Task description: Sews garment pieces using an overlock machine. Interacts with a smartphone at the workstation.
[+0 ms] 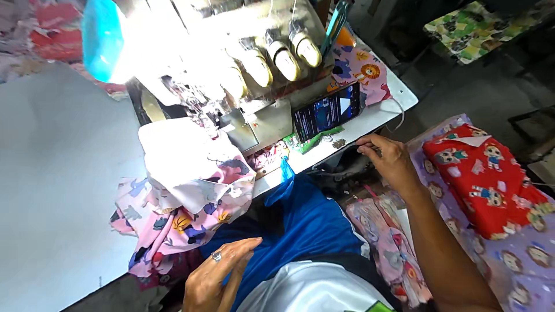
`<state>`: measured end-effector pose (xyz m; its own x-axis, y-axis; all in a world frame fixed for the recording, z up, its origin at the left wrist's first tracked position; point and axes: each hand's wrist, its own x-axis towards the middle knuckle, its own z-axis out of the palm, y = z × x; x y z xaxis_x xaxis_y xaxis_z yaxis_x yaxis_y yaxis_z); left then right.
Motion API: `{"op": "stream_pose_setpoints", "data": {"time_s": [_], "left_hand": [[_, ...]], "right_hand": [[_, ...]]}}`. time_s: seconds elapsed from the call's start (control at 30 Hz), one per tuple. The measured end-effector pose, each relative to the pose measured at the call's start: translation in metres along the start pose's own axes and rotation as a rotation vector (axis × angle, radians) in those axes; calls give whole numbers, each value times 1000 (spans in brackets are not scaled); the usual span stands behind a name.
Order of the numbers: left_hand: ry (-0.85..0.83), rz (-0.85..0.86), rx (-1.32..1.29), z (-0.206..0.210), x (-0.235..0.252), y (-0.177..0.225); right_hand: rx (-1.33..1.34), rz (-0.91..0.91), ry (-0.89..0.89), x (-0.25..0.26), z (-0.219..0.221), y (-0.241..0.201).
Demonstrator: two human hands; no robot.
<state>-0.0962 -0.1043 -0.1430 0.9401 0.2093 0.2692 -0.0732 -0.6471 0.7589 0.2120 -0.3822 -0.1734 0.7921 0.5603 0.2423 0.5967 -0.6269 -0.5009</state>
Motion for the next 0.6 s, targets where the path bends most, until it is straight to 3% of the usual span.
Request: {"op": "stream_pose_setpoints", "data": {"time_s": [0.17, 0.33, 0.47, 0.6], "left_hand": [[-35, -3, -22, 9, 4, 1], [-69, -16, -25, 18, 6, 1], [-106, -18, -21, 26, 5, 0], [-108, -35, -18, 31, 3, -1]], "right_hand": [[18, -90, -166, -4, 7, 2], [-27, -69, -574, 8, 37, -7], [-166, 57, -822, 27, 66, -11], [-179, 75, -845, 26, 84, -19]]}}
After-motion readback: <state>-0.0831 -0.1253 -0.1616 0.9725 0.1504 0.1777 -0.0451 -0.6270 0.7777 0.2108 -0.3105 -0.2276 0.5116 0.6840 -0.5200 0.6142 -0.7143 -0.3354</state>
